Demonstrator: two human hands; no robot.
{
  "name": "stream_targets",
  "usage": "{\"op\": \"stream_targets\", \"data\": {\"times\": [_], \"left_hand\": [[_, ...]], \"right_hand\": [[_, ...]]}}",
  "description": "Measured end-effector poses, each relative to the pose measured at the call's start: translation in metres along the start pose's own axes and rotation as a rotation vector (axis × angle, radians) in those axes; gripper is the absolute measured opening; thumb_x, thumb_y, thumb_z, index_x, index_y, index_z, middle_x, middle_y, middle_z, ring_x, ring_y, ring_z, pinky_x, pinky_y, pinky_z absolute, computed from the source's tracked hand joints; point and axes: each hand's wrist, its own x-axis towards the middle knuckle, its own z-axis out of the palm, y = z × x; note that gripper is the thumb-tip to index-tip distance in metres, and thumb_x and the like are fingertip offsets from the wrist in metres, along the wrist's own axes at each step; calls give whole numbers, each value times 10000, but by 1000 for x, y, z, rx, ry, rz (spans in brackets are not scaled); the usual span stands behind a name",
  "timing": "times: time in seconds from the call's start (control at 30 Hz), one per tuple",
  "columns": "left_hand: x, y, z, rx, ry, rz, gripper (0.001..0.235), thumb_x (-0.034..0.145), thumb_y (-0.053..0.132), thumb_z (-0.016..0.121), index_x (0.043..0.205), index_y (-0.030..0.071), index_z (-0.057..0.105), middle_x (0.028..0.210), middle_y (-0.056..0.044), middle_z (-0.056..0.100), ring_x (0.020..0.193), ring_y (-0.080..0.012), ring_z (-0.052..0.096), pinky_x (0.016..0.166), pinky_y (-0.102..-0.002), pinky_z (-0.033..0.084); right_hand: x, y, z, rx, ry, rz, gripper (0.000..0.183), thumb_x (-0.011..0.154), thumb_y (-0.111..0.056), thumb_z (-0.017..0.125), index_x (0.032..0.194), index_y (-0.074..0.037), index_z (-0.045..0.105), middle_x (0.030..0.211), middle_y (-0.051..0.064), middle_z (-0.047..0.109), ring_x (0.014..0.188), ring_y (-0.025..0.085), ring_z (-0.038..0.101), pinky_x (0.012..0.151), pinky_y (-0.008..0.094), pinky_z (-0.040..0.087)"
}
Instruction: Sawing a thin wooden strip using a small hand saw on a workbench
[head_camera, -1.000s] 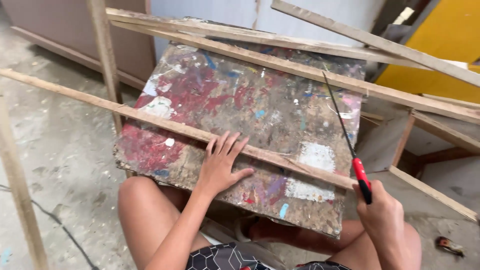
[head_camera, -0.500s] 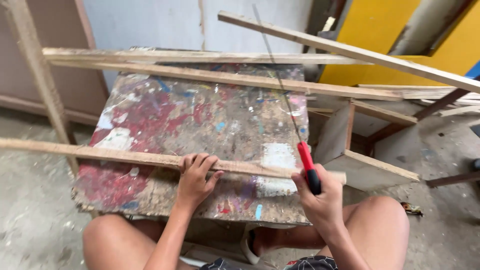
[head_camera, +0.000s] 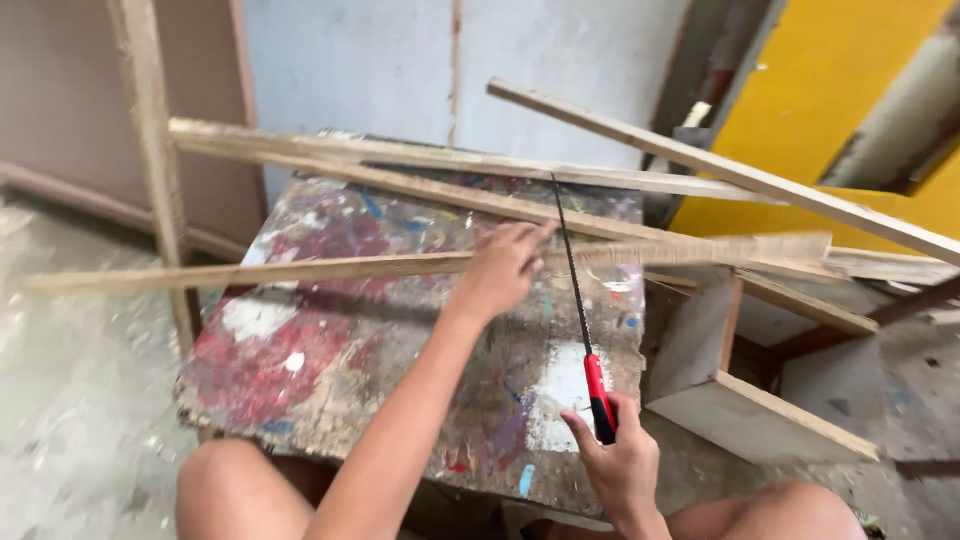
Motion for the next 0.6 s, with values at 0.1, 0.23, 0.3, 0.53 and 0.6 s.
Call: {"op": "stream_targets", "data": {"times": [0.1, 0.23, 0.3, 0.53, 0.6], "left_hand": [[-46, -34, -19, 37, 84, -244, 564, 989, 316, 479, 1509, 146, 342, 1553, -61, 392, 1414, -253, 321, 1158, -517, 244], [-119, -101, 1, 379, 30, -317, 631, 1002, 504, 330, 1533, 163, 305, 1600, -45, 279, 1484, -243, 191, 1189, -518, 116], [-122, -110, -16, 358, 110, -218, 550, 1029, 379, 396, 1510, 112, 394, 1555, -57, 411, 1472, -247, 284, 1182, -484, 155], [-114, -169, -43, 469, -35, -263, 676, 917, 660, 385, 1348, 151, 500, 1320, -92, 550, 1268, -264, 456, 1120, -472, 232], [-118, -186, -34, 533, -48, -126, 638, 935, 640, 366, 1171, 108, 628, 1138, -37, 663, 1101, -247, 585, 1053, -423, 356]], "right_hand": [[14, 21, 7, -113, 110, -113, 566, 752, -629, 745, 1177, -286, 598, 763, -51, 695, 642, 243, 691, 652, 376, 542], [14, 37, 15, -231, 97, -213, 506, 832, -593, 693, 1174, -230, 606, 877, -17, 738, 648, 258, 694, 565, 397, 520], [24, 31, 28, -266, 110, -270, 465, 865, -565, 690, 1136, -193, 623, 908, 10, 753, 631, 248, 682, 514, 398, 497], [33, 19, 29, -290, 214, -592, 356, 928, -352, 723, 1186, -123, 633, 934, 28, 739, 749, 198, 701, 634, 333, 524], [31, 17, 28, -290, 249, -617, 361, 936, -311, 723, 1213, -101, 624, 999, 55, 752, 816, 212, 719, 705, 335, 551]]}}
